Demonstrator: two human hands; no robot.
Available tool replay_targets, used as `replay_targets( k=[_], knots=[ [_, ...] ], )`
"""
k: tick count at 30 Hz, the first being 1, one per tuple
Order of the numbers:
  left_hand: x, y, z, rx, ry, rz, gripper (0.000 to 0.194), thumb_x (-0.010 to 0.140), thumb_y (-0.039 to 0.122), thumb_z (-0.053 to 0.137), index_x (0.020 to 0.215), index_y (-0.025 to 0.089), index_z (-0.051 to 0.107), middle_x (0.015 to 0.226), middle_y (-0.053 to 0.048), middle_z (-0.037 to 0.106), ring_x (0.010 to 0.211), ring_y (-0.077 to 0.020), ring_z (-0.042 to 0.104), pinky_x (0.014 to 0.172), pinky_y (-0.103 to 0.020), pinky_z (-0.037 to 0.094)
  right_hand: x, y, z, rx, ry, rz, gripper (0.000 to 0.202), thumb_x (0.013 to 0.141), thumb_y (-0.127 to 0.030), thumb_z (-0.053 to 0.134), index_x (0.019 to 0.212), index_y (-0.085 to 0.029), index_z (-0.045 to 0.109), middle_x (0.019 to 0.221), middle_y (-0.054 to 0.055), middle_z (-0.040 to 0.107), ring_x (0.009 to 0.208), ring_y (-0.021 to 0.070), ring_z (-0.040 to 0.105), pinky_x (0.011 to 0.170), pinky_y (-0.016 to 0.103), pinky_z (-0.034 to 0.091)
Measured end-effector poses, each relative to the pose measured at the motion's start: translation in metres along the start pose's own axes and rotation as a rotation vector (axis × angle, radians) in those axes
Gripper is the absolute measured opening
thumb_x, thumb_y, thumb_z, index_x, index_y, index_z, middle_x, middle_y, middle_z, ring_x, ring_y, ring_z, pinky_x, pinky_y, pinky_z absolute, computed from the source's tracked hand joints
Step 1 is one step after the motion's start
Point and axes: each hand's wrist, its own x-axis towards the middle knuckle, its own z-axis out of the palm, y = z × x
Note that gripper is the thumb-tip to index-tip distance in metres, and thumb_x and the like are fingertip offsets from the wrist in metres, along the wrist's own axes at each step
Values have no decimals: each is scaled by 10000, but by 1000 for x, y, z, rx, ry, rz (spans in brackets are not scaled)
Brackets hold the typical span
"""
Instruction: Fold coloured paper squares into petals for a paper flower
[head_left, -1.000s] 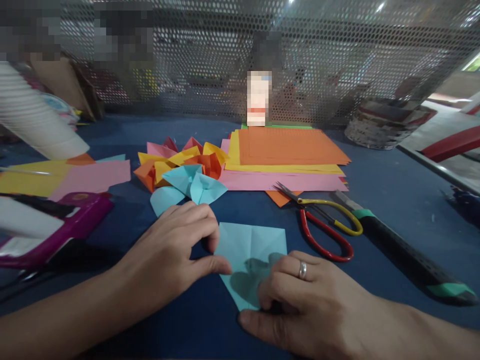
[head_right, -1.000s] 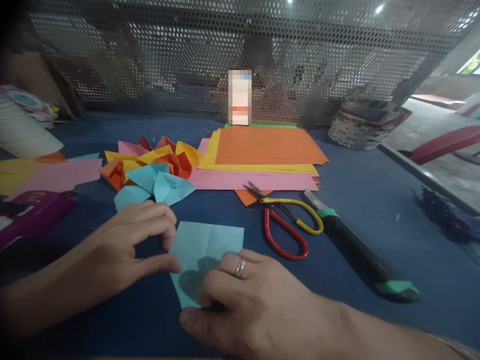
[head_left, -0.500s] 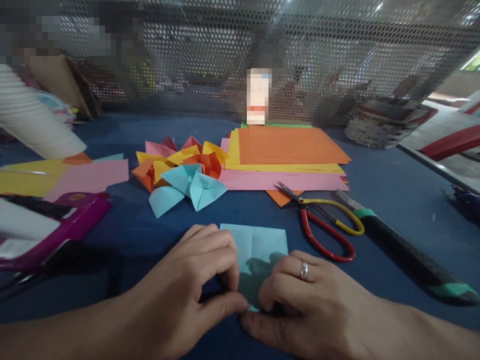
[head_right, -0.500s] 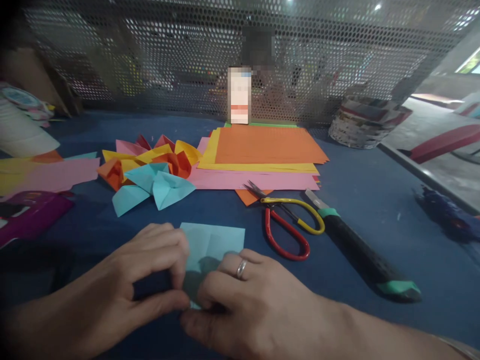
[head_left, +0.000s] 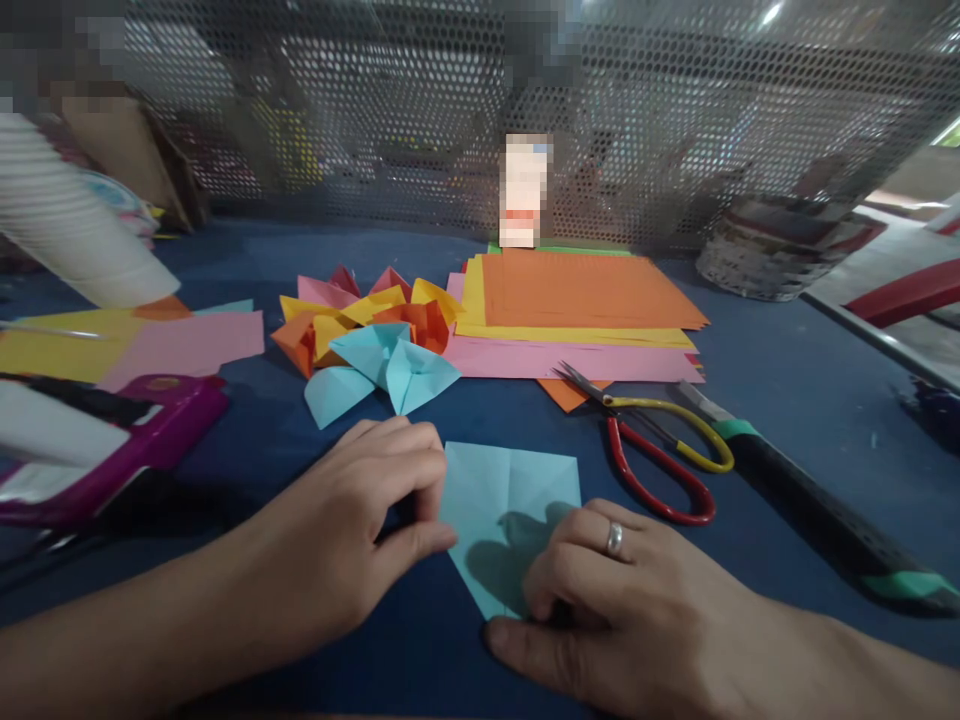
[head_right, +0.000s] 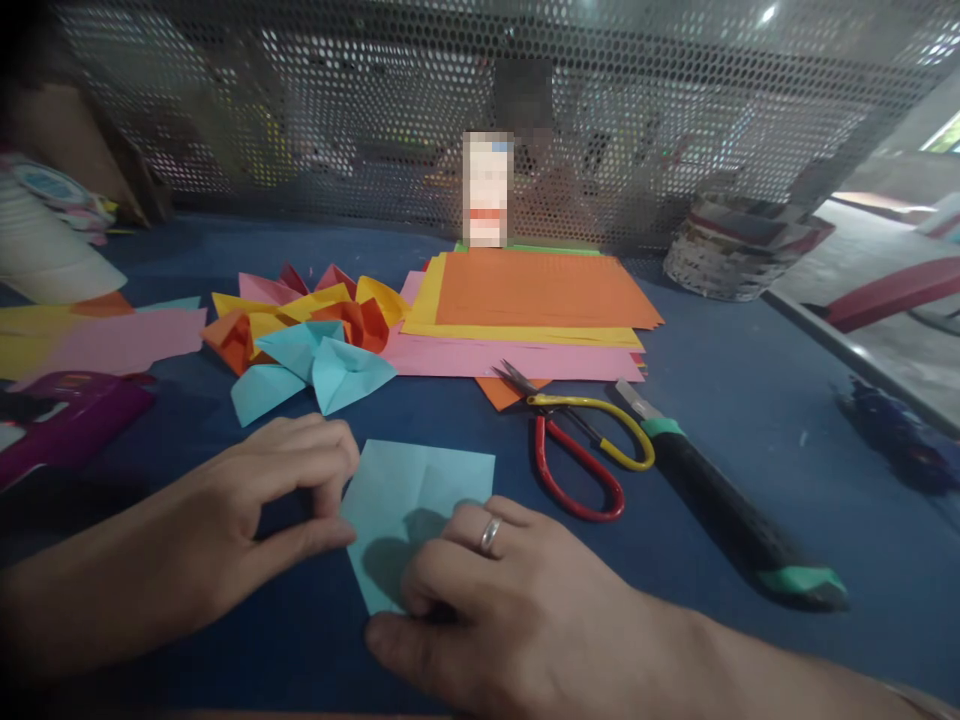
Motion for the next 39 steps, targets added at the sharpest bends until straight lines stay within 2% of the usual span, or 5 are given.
replay_targets(
  k=[7,13,20,26,39],
  knots=[
    [3,-14,-6,57,80,43,196,873,181,529,699,199,440,795,-5,525,775,-177,519,696,-316,419,0,-2,-5,-11,-1,16,308,976,-290,400,1156,-205,634,952,38,654,803,175,536,726,305,462],
    [-5,8,3,79,21,437,162,868,122,473,833,226,592,817,8,646,714,-150,591,651,-256,472,4,-2,-4,32,6,22,298,987,-238,388,1044,-189,676,888,44,645,777,156,530,686,282,447],
    [-19,7,15,219,77,583,236,908,110,439,1019,224,614,860,13,715,732,-139,651,671,-208,514,-1,1,0,72,106,93,235,952,-164,440,1040,-193,656,896,32,640,778,149,537,693,273,444],
    [-20,7,15,147,83,587,342,836,53,479,1084,241,622,894,18,737,795,-144,685,704,-191,540,5,6,3,110,192,458,162,917,-162,460,997,-182,600,979,67,580,890,209,517,815,375,439],
    [-18,9,15,127,62,594,251,869,114,534,1071,239,617,855,23,726,762,-142,676,677,-187,536,11,1,1,197,69,495,97,892,-250,560,818,-189,545,887,33,574,827,191,487,792,365,374]
  ],
)
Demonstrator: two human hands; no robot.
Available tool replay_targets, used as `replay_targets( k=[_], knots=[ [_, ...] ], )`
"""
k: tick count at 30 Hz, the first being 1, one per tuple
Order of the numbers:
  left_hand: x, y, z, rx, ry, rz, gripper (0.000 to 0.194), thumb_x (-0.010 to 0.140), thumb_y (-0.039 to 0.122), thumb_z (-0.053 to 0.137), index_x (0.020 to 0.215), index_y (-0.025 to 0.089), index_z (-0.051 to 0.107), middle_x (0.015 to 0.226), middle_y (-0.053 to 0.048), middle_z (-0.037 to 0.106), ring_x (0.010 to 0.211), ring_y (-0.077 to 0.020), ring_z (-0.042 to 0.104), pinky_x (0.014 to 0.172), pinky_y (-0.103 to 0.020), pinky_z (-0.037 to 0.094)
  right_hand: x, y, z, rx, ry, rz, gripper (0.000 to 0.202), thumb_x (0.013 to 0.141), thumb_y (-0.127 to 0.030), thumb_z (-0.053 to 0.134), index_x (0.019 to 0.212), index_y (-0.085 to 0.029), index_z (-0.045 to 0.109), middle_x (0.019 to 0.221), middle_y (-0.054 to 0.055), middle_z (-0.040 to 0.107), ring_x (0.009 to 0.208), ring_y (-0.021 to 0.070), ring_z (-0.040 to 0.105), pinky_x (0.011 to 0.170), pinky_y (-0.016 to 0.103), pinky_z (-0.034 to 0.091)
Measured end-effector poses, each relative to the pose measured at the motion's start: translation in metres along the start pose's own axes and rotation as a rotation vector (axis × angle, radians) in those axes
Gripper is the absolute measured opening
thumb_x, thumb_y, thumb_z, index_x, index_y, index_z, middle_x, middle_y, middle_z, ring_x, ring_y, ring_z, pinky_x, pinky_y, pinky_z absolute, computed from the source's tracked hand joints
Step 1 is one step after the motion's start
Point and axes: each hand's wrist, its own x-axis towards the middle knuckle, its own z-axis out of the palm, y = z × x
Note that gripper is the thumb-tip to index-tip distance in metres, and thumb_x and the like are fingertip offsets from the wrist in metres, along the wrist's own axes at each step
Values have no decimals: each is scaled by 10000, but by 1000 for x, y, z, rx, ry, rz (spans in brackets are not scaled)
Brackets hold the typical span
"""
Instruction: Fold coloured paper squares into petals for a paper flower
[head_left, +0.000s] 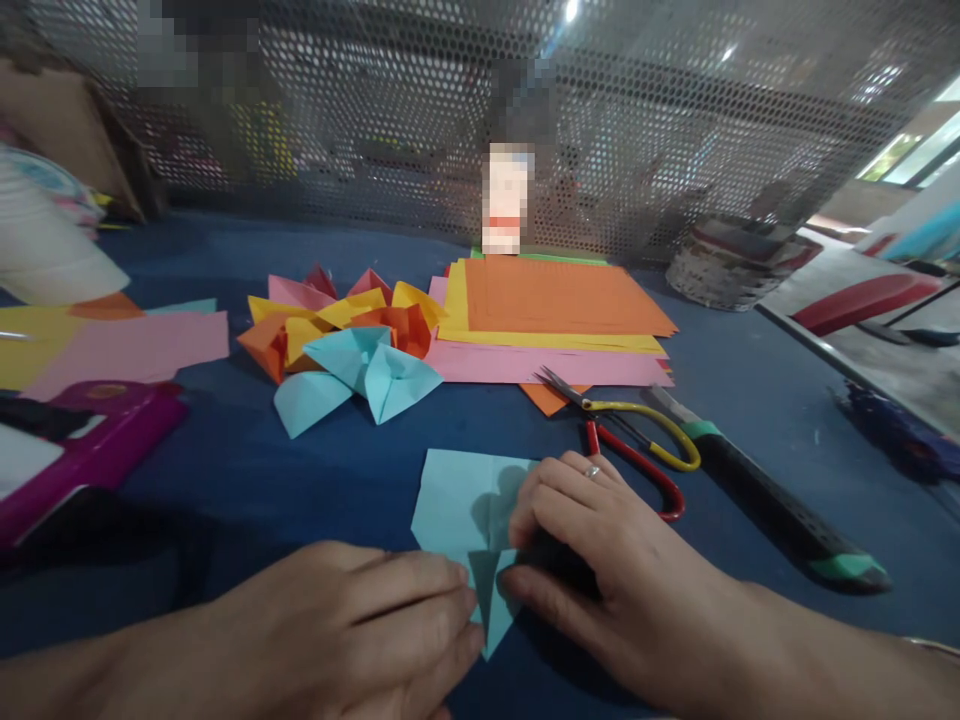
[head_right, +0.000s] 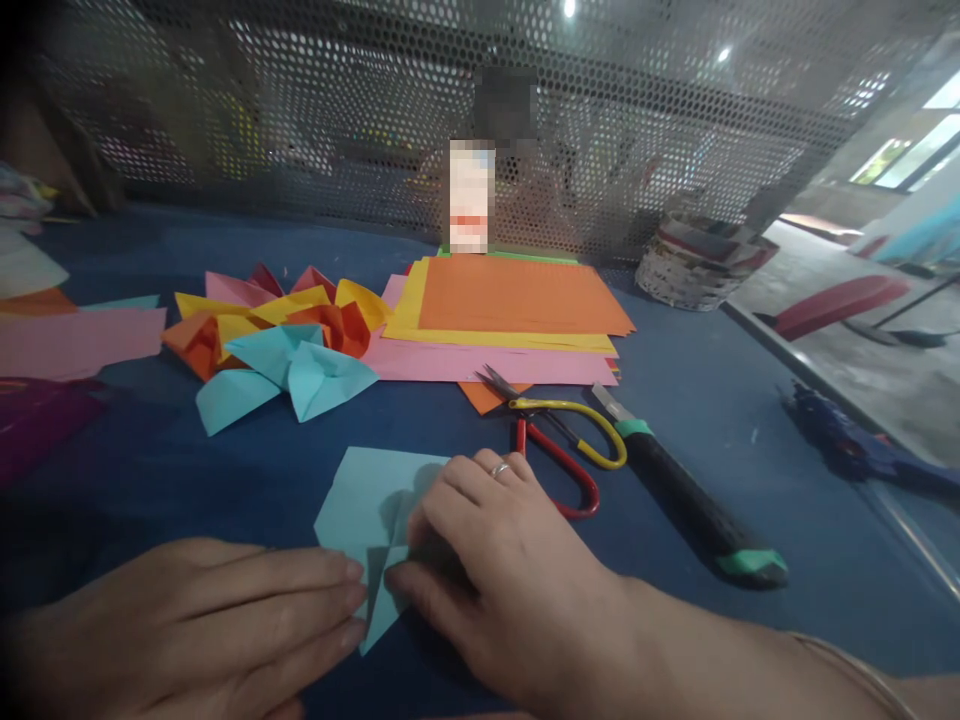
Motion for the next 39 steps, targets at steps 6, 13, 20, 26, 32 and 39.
replay_targets(
  k=[6,13,20,26,32,39],
  knots=[
    [0,0,-2,-7,-20,14,208,888,119,501,1002,214,647,862,6,723,783,-149,664,646,-198,513,5,1,4,-19,33,-8,165,921,-272,541,779,-189,529,828,17,572,779,177,474,735,327,346],
    [0,-1,-2,-43,-20,19,212,875,119,514,973,237,661,891,16,728,771,-149,660,627,-205,500,4,-2,10,-91,60,1,212,940,-236,485,742,-171,525,792,32,571,733,179,468,677,312,336],
    [-2,-1,-3,-30,-34,11,299,845,102,509,1046,268,656,884,25,725,788,-156,659,649,-206,527,3,-3,12,-157,75,-13,175,904,-200,537,732,-166,530,784,35,577,716,182,476,663,314,353],
    [-3,0,-3,72,16,-1,207,923,227,475,1023,242,656,917,14,714,814,-148,659,620,-189,531,3,-2,14,-186,85,-15,148,888,-191,559,743,-167,538,805,41,585,717,186,480,656,318,362],
    [3,-1,4,46,-10,45,286,975,252,383,1168,199,588,879,-8,705,790,-150,646,626,-206,531,3,0,14,-158,94,8,148,881,-187,563,737,-173,532,787,30,582,710,183,476,655,321,351],
    [4,-4,6,73,-25,94,231,949,217,443,1089,171,621,903,-15,698,818,-148,632,637,-200,532,3,-2,17,-133,98,22,148,882,-184,560,740,-178,519,792,26,582,722,189,480,662,331,346]
  ],
)
